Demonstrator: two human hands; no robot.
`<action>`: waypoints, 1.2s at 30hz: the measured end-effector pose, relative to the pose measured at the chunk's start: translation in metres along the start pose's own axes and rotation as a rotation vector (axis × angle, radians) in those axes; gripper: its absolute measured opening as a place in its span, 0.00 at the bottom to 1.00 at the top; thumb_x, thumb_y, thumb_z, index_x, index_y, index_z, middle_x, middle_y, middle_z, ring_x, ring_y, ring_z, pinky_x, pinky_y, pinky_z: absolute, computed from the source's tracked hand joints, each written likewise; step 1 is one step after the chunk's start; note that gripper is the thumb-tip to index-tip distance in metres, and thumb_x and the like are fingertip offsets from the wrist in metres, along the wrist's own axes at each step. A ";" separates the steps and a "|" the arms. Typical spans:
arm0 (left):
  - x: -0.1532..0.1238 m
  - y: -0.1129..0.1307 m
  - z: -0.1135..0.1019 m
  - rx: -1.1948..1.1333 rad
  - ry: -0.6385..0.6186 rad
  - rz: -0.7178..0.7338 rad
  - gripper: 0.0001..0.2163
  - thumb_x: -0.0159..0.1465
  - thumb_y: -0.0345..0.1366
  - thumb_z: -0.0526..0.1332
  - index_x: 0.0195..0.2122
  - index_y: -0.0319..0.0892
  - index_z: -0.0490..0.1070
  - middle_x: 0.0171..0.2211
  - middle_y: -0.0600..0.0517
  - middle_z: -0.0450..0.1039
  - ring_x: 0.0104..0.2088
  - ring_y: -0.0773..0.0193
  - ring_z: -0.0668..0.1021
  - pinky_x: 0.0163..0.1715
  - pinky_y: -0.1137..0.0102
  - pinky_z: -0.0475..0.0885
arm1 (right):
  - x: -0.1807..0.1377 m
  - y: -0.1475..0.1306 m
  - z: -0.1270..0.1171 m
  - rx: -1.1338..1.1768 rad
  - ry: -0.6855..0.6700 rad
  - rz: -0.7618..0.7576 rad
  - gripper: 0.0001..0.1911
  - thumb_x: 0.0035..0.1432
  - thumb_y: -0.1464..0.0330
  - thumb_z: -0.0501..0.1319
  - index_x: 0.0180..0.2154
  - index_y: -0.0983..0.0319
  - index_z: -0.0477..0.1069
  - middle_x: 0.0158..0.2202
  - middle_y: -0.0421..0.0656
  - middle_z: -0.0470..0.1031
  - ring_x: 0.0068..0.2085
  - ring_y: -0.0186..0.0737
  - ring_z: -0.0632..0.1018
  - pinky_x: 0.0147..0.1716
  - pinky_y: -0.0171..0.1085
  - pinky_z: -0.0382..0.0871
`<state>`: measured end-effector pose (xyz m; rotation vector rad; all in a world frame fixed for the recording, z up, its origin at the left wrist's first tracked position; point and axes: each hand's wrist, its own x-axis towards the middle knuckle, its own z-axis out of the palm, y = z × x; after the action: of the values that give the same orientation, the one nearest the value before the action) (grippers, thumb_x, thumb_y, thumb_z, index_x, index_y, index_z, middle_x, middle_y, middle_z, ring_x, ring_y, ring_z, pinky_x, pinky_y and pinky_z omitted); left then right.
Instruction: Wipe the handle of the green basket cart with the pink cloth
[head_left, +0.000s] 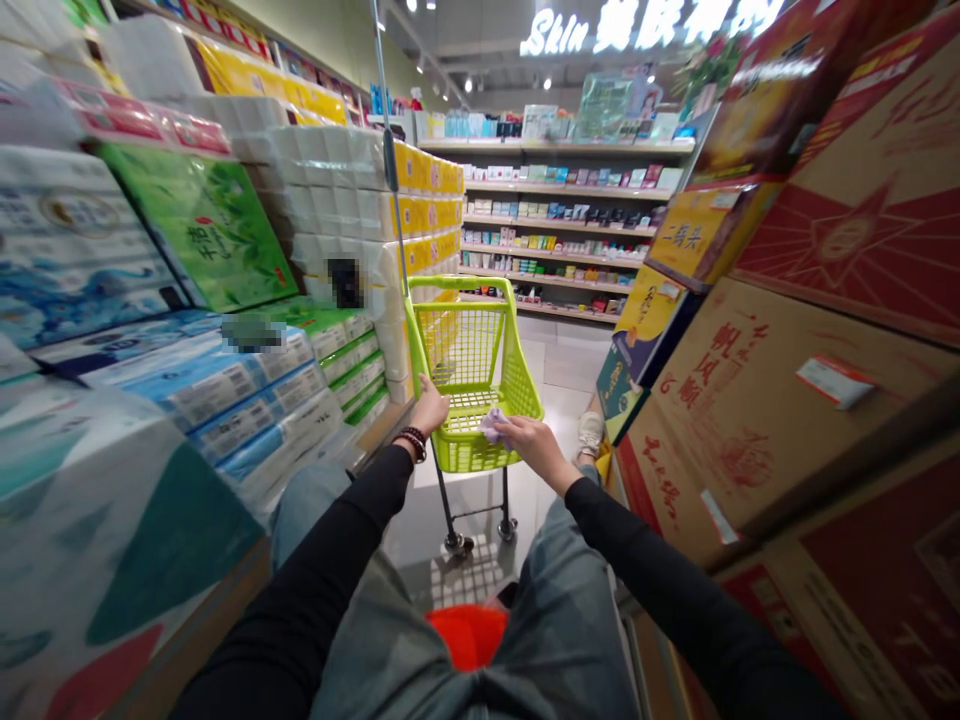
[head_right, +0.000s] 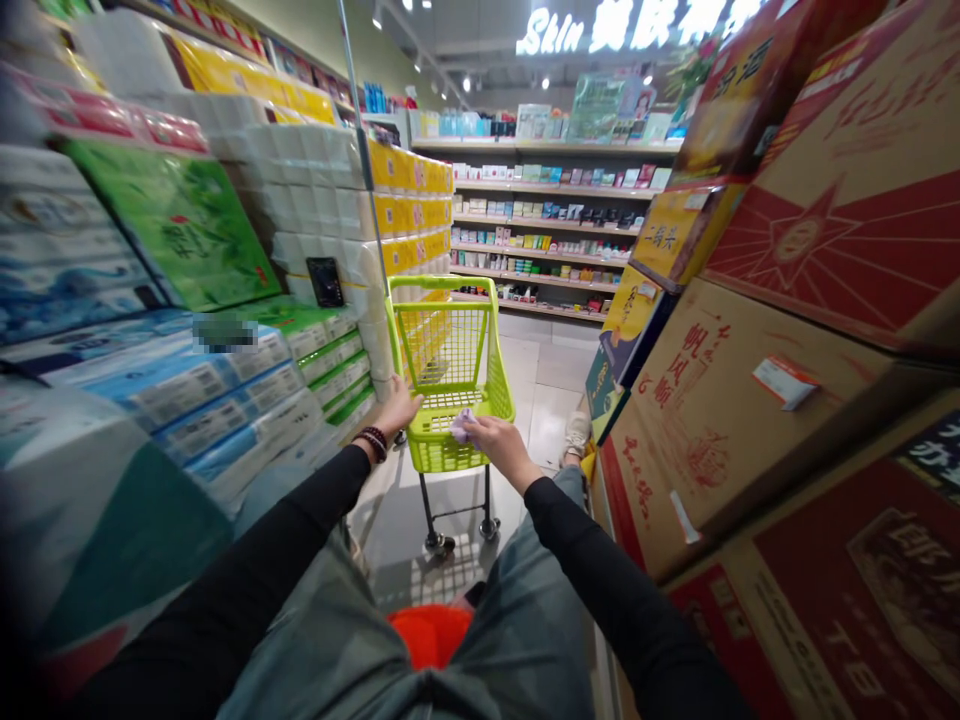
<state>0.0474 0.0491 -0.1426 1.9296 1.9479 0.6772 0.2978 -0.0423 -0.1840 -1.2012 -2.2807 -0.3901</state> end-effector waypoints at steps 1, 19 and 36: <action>-0.009 0.003 0.007 -0.036 0.040 -0.014 0.41 0.71 0.35 0.58 0.77 0.26 0.33 0.68 0.22 0.63 0.63 0.44 0.77 0.58 0.61 0.73 | 0.002 -0.005 0.001 -0.008 -0.010 0.017 0.09 0.67 0.73 0.68 0.47 0.57 0.82 0.40 0.44 0.84 0.40 0.38 0.82 0.39 0.31 0.73; -0.021 -0.023 -0.014 0.005 0.107 -0.125 0.20 0.69 0.28 0.55 0.63 0.36 0.65 0.51 0.30 0.81 0.53 0.40 0.83 0.52 0.54 0.75 | 0.013 -0.031 -0.001 0.134 -0.047 -0.073 0.14 0.70 0.68 0.66 0.56 0.56 0.80 0.48 0.46 0.86 0.44 0.39 0.85 0.43 0.32 0.77; -0.014 -0.010 -0.009 -0.019 0.073 -0.108 0.25 0.70 0.28 0.57 0.68 0.33 0.62 0.54 0.30 0.80 0.54 0.42 0.83 0.54 0.56 0.75 | 0.008 -0.036 -0.002 0.078 -0.020 -0.062 0.13 0.72 0.70 0.63 0.54 0.56 0.81 0.52 0.47 0.84 0.47 0.40 0.85 0.46 0.34 0.78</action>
<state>0.0347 0.0341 -0.1425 1.7973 2.0655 0.7427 0.2645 -0.0581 -0.1785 -1.1029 -2.3324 -0.3108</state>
